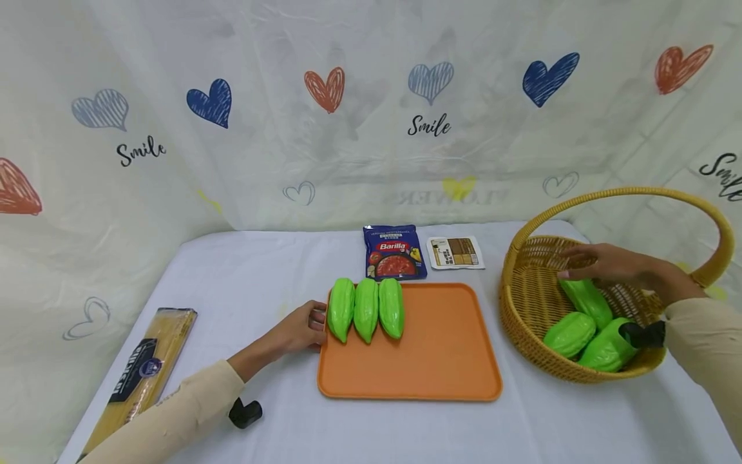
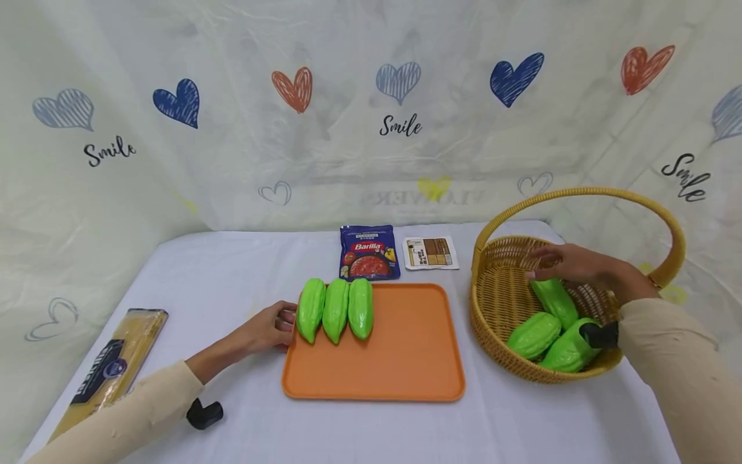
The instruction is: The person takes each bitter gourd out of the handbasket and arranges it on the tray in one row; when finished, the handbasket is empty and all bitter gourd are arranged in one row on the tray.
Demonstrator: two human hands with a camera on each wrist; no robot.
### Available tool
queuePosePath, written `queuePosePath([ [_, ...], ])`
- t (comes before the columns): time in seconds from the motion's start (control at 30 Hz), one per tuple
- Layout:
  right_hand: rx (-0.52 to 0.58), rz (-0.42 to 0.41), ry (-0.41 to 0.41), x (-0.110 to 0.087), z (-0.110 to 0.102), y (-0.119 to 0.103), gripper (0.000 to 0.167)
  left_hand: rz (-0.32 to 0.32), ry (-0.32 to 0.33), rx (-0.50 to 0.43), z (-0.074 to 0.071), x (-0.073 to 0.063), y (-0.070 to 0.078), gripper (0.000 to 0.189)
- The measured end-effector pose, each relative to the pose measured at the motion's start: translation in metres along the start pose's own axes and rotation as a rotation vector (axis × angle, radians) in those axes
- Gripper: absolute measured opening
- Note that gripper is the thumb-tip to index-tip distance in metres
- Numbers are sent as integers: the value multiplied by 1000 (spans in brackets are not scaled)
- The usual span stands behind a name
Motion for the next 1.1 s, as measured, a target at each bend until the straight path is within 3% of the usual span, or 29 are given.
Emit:
queuePosePath([
  [0.4,-21,-8,-95,4,6,9,81,2,-2,9,1,-1,-1,70],
  [0.73,-26,6,-116,5,7,11,77,-3,6,18,0,-1,1,70],
  [0.87,-68,-9,-77,6,3,8,76,-10,5,21,1,-1,1,70],
  [1.1,-121,4,63,5,-8,3,77,-9,0,29,0,-2,2,69],
])
Point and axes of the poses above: each hand's wrist, its own x-axis towards the middle knuckle, its own z-axis out of the palm, y = z × x, the point moved 4 cm from there along x, towards the middle knuckle, and after that the axes turned 5 degrees about -z, right-handed, at the moved point
